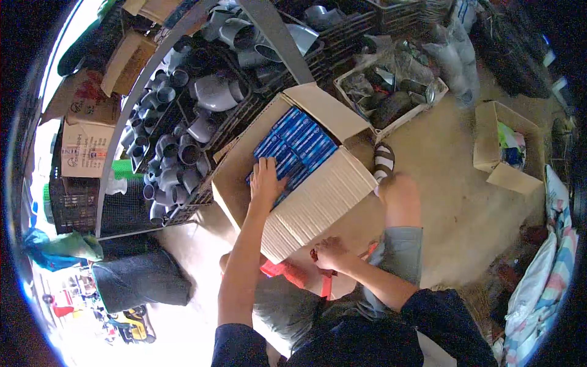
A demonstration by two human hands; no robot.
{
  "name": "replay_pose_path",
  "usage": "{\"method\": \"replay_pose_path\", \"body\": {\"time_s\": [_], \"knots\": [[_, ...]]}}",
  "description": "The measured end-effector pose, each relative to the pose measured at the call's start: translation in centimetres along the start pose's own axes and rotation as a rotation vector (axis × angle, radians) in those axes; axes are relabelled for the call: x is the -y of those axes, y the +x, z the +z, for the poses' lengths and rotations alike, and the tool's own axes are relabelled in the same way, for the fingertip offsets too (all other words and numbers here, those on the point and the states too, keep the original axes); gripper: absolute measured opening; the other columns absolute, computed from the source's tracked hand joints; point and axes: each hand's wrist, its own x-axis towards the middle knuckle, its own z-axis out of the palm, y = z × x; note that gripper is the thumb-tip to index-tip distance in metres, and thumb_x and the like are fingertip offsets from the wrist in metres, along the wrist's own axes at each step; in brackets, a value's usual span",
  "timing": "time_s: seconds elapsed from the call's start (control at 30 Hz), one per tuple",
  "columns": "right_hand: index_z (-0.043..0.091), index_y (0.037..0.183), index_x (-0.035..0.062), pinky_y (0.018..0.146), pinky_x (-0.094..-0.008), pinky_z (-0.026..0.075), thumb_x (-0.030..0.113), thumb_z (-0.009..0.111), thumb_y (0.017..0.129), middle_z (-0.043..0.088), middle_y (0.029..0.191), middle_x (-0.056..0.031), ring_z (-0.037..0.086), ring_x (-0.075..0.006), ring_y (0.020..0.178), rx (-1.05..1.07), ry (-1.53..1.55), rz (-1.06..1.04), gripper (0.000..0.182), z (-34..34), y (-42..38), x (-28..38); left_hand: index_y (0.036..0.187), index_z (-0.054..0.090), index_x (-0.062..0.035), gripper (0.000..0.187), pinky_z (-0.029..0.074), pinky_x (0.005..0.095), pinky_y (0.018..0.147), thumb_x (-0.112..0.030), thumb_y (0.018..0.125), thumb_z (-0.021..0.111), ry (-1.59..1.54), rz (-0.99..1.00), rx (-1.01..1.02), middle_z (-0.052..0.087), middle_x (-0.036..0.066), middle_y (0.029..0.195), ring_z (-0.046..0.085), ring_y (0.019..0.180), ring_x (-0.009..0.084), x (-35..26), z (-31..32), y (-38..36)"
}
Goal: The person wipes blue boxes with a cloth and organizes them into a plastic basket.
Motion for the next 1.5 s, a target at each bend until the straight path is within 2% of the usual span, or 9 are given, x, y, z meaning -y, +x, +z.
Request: {"method": "replay_pose_path", "body": {"time_s": [0.23, 0.37, 0.6, 0.67, 0.73, 0.93, 1.1, 1.27, 1.5], "knots": [[0.073, 0.097, 0.0103, 0.084, -0.0478, 0.051, 0.033, 0.062, 0.082, 0.073, 0.100, -0.0105, 0.068, -0.0303, 0.100, -0.022, 0.001, 0.037, 0.029, 2.8, 1.6, -1.3, 0.111, 0.064, -0.0045, 0.048, 0.051, 0.0470, 0.093, -0.027, 0.072, 0.082, -0.027, -0.041, 0.158, 0.059, 0.015, 0.117, 0.057, 0.113, 0.0366, -0.8, -0.8, 0.8], [0.074, 0.096, 0.0104, 0.087, -0.0466, 0.051, 0.035, 0.060, 0.084, 0.072, 0.102, -0.0121, 0.068, -0.0307, 0.101, 0.107, -0.112, -0.029, 0.031, 0.8, 1.1, -1.2, 0.115, 0.067, -0.0021, 0.051, 0.054, 0.0434, 0.085, -0.032, 0.075, 0.079, -0.116, 0.034, -0.155, 0.065, 0.020, 0.112, 0.064, 0.098, 0.0387, 1.2, -3.7, -1.5], [0.072, 0.108, 0.0138, 0.088, -0.0460, 0.053, 0.046, 0.059, 0.084, 0.071, 0.108, -0.0169, 0.066, -0.0360, 0.104, 0.183, -0.130, 0.046, 0.042, -1.1, -0.4, -0.7, 0.130, 0.056, -0.0026, 0.047, 0.050, 0.0381, 0.092, -0.026, 0.090, 0.067, -1.486, -0.605, -0.372, 0.065, 0.011, 0.113, 0.062, 0.106, 0.0233, 0.1, -13.5, -21.8], [0.071, 0.111, 0.0119, 0.088, -0.0456, 0.053, 0.052, 0.058, 0.086, 0.069, 0.111, -0.0178, 0.066, -0.0383, 0.104, 0.097, -0.162, -0.036, 0.049, 0.1, -0.5, -2.3, 0.142, 0.042, -0.0059, 0.056, 0.049, 0.0413, 0.097, -0.024, 0.093, 0.062, -2.055, -0.514, -0.657, 0.060, 0.014, 0.123, 0.060, 0.113, 0.0259, -0.2, -8.3, -29.8], [0.071, 0.108, 0.0114, 0.088, -0.0424, 0.053, 0.053, 0.055, 0.091, 0.071, 0.108, -0.0132, 0.067, -0.0313, 0.100, -0.015, -0.058, -0.092, 0.047, 0.1, -2.5, -2.2, 0.136, 0.045, -0.0055, 0.054, 0.049, 0.0553, 0.099, -0.042, 0.098, 0.055, -2.174, -0.546, -0.579, 0.058, 0.015, 0.124, 0.059, 0.114, 0.0320, -3.7, -10.8, -34.8], [0.065, 0.094, 0.0063, 0.075, -0.0311, 0.050, 0.035, 0.066, 0.093, 0.065, 0.086, -0.0090, 0.062, -0.0137, 0.084, -0.189, 0.920, -0.097, 0.029, -4.1, -12.2, 8.0, 0.141, 0.043, -0.0065, 0.069, 0.047, 0.0561, 0.101, -0.060, 0.098, 0.044, -2.411, -0.822, -0.358, 0.056, 0.016, 0.131, 0.057, 0.121, 0.0363, -6.4, -9.4, -39.4], [0.062, 0.090, 0.0056, 0.061, -0.0318, 0.048, 0.020, 0.072, 0.090, 0.062, 0.073, -0.0053, 0.061, -0.0141, 0.065, -0.529, 0.556, -0.579, 0.018, -7.2, -16.6, 16.5, 0.139, 0.042, -0.0074, 0.048, 0.048, 0.0333, 0.094, -0.028, 0.099, 0.060, -2.160, -0.726, -0.295, 0.058, 0.006, 0.119, 0.058, 0.106, 0.0145, -9.5, -11.2, -37.0], [0.061, 0.088, 0.0050, 0.057, -0.0317, 0.047, 0.020, 0.071, 0.090, 0.062, 0.069, -0.0094, 0.060, -0.0200, 0.059, -0.732, 0.557, -0.493, 0.018, -6.4, -17.7, 19.8, 0.137, 0.044, -0.0039, 0.044, 0.045, 0.0291, 0.093, -0.019, 0.099, 0.060, -1.731, -0.635, -0.667, 0.057, 0.005, 0.116, 0.054, 0.106, 0.0142, -8.0, -17.2, -33.4], [0.066, 0.085, 0.0027, 0.056, -0.0316, 0.048, 0.021, 0.070, 0.089, 0.062, 0.067, -0.0114, 0.063, -0.0182, 0.060, -0.721, 0.684, -0.365, 0.020, -10.8, -17.2, 20.4, 0.123, 0.053, -0.0017, 0.029, 0.042, 0.0300, 0.096, -0.009, 0.095, 0.058, -1.648, -0.579, -0.579, 0.057, 0.009, 0.113, 0.052, 0.106, 0.0162, -12.5, -16.5, -34.7]]}}
